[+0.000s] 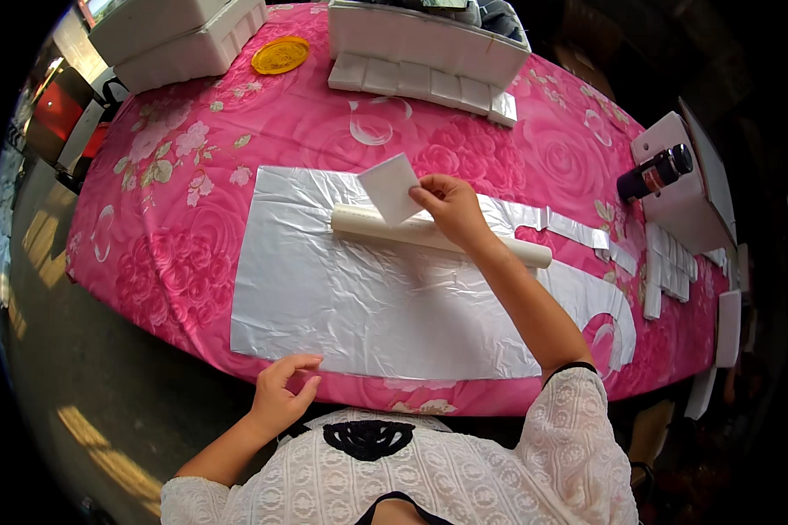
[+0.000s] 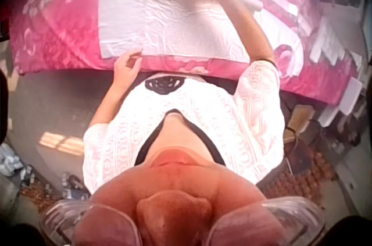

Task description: The person repeatedly wraps small white rectangular boxes with clear plastic film on a pink floral tablecloth. They unroll the film, place a box on it, fold the film over the box, and smooth it down. The wrapped items are stacked on the table as the process continues.

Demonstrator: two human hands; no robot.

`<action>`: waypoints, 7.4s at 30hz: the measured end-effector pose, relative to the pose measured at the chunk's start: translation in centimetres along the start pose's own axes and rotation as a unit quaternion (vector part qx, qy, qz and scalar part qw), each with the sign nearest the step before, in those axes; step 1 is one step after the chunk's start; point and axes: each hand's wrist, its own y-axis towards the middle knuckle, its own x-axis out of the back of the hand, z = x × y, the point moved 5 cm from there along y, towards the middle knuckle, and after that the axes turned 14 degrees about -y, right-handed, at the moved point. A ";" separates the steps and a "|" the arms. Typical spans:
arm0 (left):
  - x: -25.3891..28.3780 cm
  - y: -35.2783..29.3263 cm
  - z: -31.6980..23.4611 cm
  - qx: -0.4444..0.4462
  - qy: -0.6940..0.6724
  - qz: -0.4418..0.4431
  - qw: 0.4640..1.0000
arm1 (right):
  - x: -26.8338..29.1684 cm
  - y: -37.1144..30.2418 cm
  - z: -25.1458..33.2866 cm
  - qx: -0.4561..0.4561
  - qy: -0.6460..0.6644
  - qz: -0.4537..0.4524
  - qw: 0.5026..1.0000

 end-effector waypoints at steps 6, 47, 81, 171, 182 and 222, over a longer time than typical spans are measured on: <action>-2.3 1.1 -0.5 -0.008 0.007 0.078 0.997 | 5.9 7.7 -6.6 -0.117 -0.291 -0.107 0.943; -25.3 6.9 -4.0 -0.302 0.291 0.317 0.851 | 31.4 -30.5 -20.5 -0.162 -0.563 -0.384 0.714; 0.3 15.5 3.4 0.316 -0.057 0.147 0.936 | 4.4 -32.6 -5.3 -0.267 -0.302 0.043 0.914; -6.0 10.7 1.9 -0.066 -0.025 -0.123 0.990 | -2.1 -9.8 1.5 0.212 -0.059 0.077 0.972; -2.5 9.3 2.4 -0.050 0.135 -0.172 0.975 | 32.5 -19.2 -13.3 -0.150 0.499 -0.552 0.651; 5.1 -6.2 5.5 0.037 0.137 -0.157 0.977 | -25.0 -9.8 9.6 0.369 -0.362 0.116 0.848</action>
